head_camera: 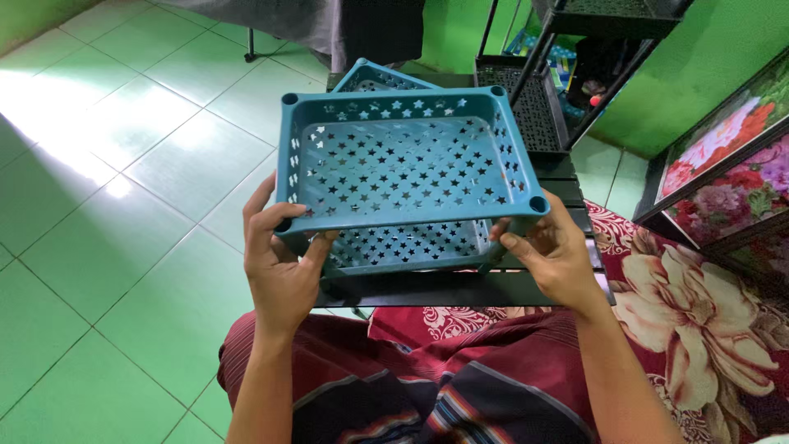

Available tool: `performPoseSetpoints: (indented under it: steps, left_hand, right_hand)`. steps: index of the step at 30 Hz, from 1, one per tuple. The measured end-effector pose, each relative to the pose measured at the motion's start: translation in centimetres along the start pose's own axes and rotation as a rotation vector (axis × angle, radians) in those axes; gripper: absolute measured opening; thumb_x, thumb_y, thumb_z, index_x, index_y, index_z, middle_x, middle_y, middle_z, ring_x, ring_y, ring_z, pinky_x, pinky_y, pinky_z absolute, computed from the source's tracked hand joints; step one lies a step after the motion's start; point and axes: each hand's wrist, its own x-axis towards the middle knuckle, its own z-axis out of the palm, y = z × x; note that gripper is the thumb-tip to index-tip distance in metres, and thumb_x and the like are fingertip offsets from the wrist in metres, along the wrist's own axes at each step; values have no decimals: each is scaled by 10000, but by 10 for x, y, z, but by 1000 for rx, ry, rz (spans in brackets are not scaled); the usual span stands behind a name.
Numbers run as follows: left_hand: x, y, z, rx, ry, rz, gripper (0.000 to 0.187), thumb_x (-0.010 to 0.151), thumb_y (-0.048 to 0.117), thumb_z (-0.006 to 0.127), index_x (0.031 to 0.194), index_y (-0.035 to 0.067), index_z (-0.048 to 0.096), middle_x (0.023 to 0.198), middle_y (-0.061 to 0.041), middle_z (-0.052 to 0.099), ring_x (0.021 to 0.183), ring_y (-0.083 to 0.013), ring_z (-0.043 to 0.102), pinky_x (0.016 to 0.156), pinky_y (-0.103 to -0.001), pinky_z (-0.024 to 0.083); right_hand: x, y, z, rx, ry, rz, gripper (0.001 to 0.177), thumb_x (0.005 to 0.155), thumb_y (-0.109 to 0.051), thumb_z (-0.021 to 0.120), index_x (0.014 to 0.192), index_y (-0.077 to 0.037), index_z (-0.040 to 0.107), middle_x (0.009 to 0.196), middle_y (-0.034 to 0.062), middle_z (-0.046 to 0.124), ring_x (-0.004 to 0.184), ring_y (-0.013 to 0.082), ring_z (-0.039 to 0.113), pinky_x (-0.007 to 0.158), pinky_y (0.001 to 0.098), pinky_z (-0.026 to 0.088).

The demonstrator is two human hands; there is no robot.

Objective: The person assembles a three-tiered plastic basket by inserting cylindrical connectors into the corners of each tray and stacking them. The person handles the trays and connectors by hand, aligning and pressing the parts together to form a stable unit.

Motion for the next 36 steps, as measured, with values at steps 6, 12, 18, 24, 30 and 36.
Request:
performPoseSetpoints:
  steps: [6,12,18,24,30,36]
  left_hand:
    - [3,8,-5,50,-50,-24,421,926,-92,755,1250,53,529,1569,-135,375,1241,-227,644,957,-346,591]
    - [-16,-8,-16,-106,-6,-272,764,931,26,718,1520,96,237,1347,-101,512,1123,-217,685,907,-331,598]
    - [-60,-49,1,191,83,-200,242,1108,200,503,1286,37,524,1197,-115,680,1126,-217,666,983,-343,518]
    - [-52,-85,10,321,134,-133,251,1131,228,436,1197,26,570,1069,-131,676,976,-225,658,878,-337,512]
    - [-26,-108,10,340,148,-92,211,1136,198,436,1139,15,539,914,-115,601,817,-223,572,758,-348,475]
    - [-11,-105,10,318,98,-83,197,1134,179,461,1125,2,545,897,-105,574,803,-207,546,749,-340,468]
  right_hand:
    - [-10,11,-2,-44,52,35,393,978,-9,667,1345,-16,528,1089,82,690,1052,196,694,959,376,561]
    - [-16,42,-9,-219,51,59,239,1084,-197,575,1213,-9,646,1067,94,722,1016,184,678,919,346,550]
    - [-29,84,27,-56,237,-22,401,1113,-370,479,1255,-13,592,966,48,665,925,134,643,870,298,528]
    - [-12,105,34,-69,333,-89,432,1134,-418,460,1198,-8,582,896,15,604,848,108,573,824,275,470]
    - [8,106,40,-86,333,-76,458,1133,-455,457,1167,-20,597,896,9,592,853,103,560,816,269,455]
    - [18,92,38,-62,323,-49,317,1124,-306,512,1200,-20,626,980,16,623,897,100,565,824,263,461]
